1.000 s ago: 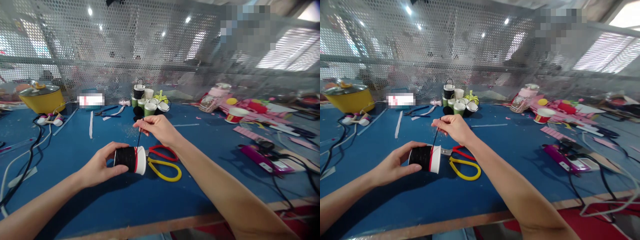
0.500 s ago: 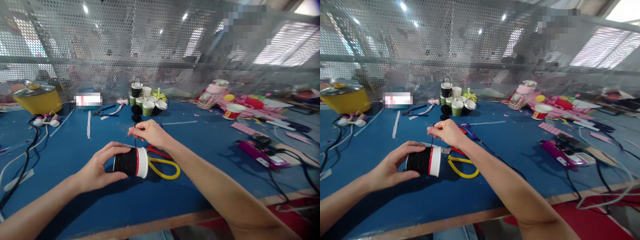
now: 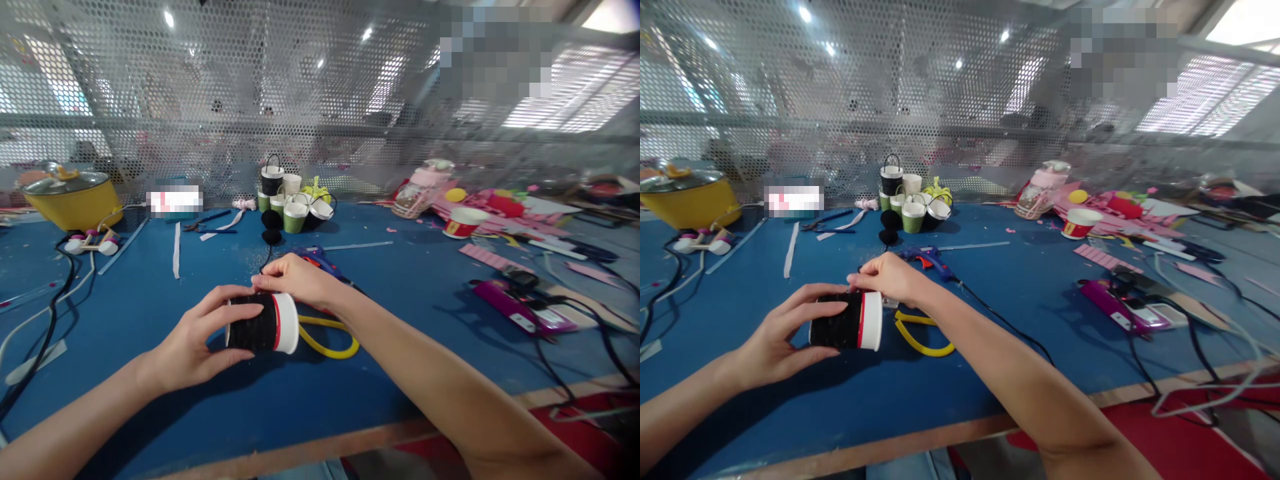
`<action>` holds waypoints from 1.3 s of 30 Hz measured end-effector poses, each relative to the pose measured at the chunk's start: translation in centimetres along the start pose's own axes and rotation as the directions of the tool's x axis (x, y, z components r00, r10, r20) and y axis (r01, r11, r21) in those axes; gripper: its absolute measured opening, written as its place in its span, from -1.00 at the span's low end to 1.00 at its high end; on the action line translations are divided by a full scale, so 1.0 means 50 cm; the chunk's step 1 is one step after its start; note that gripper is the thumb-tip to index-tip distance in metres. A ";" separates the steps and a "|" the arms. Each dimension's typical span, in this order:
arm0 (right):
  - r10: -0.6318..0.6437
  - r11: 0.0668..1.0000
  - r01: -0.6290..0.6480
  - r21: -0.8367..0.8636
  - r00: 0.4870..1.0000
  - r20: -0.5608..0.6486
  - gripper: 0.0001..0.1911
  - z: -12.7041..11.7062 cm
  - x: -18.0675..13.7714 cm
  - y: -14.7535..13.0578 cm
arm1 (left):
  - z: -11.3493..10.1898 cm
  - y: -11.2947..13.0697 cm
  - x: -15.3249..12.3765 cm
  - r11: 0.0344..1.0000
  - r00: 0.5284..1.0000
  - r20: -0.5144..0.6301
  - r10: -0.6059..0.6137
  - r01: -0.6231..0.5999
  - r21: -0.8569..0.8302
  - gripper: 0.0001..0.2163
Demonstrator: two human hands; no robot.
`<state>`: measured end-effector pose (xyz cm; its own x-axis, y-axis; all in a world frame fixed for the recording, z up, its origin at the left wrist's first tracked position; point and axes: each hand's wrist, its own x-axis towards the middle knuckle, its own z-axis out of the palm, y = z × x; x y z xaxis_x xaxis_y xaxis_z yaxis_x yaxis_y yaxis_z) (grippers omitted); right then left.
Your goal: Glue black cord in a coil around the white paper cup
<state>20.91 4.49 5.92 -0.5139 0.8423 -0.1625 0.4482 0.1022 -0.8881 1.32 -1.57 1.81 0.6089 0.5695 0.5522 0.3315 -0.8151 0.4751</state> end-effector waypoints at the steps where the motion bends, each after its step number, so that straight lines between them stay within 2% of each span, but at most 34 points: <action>1: 0.008 1.000 -0.009 0.020 1.000 0.030 -0.69 0.000 0.000 0.001 | 0.000 0.000 -0.001 1.000 1.000 0.004 0.019 -0.020 0.023 -0.56; 7: 0.047 0.973 -0.074 0.217 0.990 0.130 -0.70 0.002 -0.004 0.006 | 0.004 -0.002 0.000 0.986 0.993 -0.004 0.117 -0.116 0.120 -0.61; 12: 0.057 0.972 -0.088 0.220 0.988 0.145 -0.71 0.002 -0.005 0.010 | 0.009 -0.006 0.004 0.970 0.989 -0.003 0.147 -0.144 0.196 -0.60; 14: 0.063 0.978 -0.084 0.193 0.991 0.114 -0.71 0.001 -0.005 0.009 | 0.013 -0.008 0.004 0.977 0.994 -0.015 0.105 -0.100 0.186 -0.55; 18: 0.060 0.992 -0.061 0.110 0.998 0.016 -0.72 0.006 -0.007 0.005 | 0.019 -0.014 0.002 0.989 0.998 -0.027 -0.058 0.061 0.133 -0.50; 22: 0.049 0.998 -0.048 0.038 0.999 -0.019 -0.73 0.012 -0.010 0.008 | 0.019 -0.015 0.000 0.984 0.986 -0.002 -0.168 0.167 0.055 -0.47; 29: -0.069 0.988 0.061 -0.144 0.996 -0.051 -0.66 0.011 -0.012 0.022 | 0.016 -0.002 0.007 0.921 0.952 0.006 -0.307 0.299 -0.249 -0.67; 33: -0.109 0.973 0.094 -0.212 0.992 -0.063 -0.64 0.009 -0.012 0.021 | 0.022 -0.004 0.005 0.880 0.942 0.018 -0.335 0.320 -0.350 -0.63; 39: -0.166 0.974 0.141 -0.174 0.976 -0.137 -0.76 0.001 -0.005 -0.002 | 0.020 -0.004 0.003 0.901 0.952 0.079 -0.297 0.306 -0.306 -0.62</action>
<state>20.95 4.22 6.01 -0.4760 0.8781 0.0480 0.4917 0.3110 -0.8133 2.07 -1.42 1.12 0.5379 0.7755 0.3307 0.2647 -0.5278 0.8071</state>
